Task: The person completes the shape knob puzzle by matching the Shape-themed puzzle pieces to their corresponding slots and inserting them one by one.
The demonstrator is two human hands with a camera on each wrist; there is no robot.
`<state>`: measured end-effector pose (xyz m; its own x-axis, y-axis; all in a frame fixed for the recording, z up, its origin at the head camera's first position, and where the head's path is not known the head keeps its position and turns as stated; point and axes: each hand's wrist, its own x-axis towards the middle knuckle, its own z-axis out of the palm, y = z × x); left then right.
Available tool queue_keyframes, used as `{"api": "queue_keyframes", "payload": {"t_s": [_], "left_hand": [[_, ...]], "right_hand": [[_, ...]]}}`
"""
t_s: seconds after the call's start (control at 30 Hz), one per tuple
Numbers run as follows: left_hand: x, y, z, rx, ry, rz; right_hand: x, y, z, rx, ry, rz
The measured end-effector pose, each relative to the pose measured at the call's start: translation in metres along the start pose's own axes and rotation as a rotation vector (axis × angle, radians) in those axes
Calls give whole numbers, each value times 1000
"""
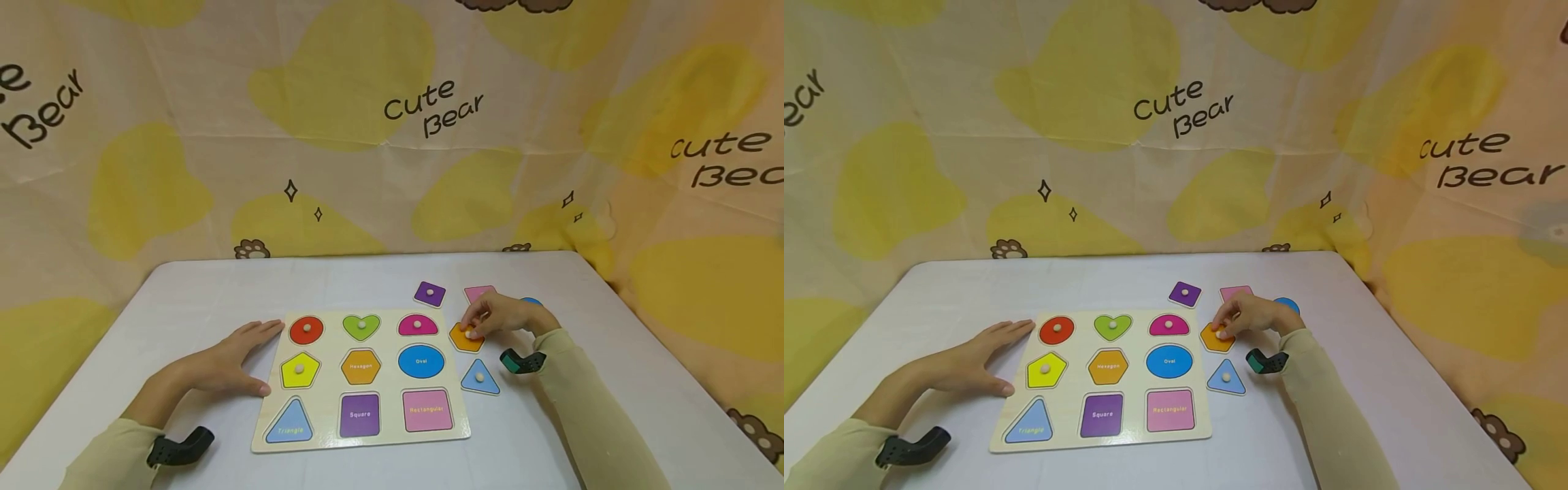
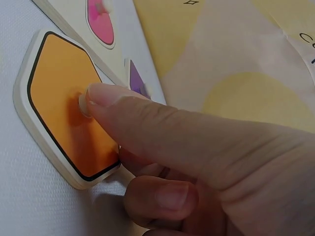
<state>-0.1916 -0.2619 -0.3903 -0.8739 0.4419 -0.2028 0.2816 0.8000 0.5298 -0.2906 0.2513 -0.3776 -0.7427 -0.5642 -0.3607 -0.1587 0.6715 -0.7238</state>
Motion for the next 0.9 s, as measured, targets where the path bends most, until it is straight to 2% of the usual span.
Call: {"api": "queue_keyframes", "payload": {"t_s": [0.37, 0.57, 0.8, 0.9], "left_hand": [[-1, 1, 1, 5, -7, -10], [1, -1, 1, 16, -8, -11], [1, -1, 0, 17, -7, -14], [0, 0, 0, 19, -5, -8]], "right_hand": [[1, 1, 0, -19, 2, -31], [-1, 0, -3, -33, 21, -58], [-2, -6, -5, -17, 63, -37], [-2, -9, -5, -21, 87, -56]]}}
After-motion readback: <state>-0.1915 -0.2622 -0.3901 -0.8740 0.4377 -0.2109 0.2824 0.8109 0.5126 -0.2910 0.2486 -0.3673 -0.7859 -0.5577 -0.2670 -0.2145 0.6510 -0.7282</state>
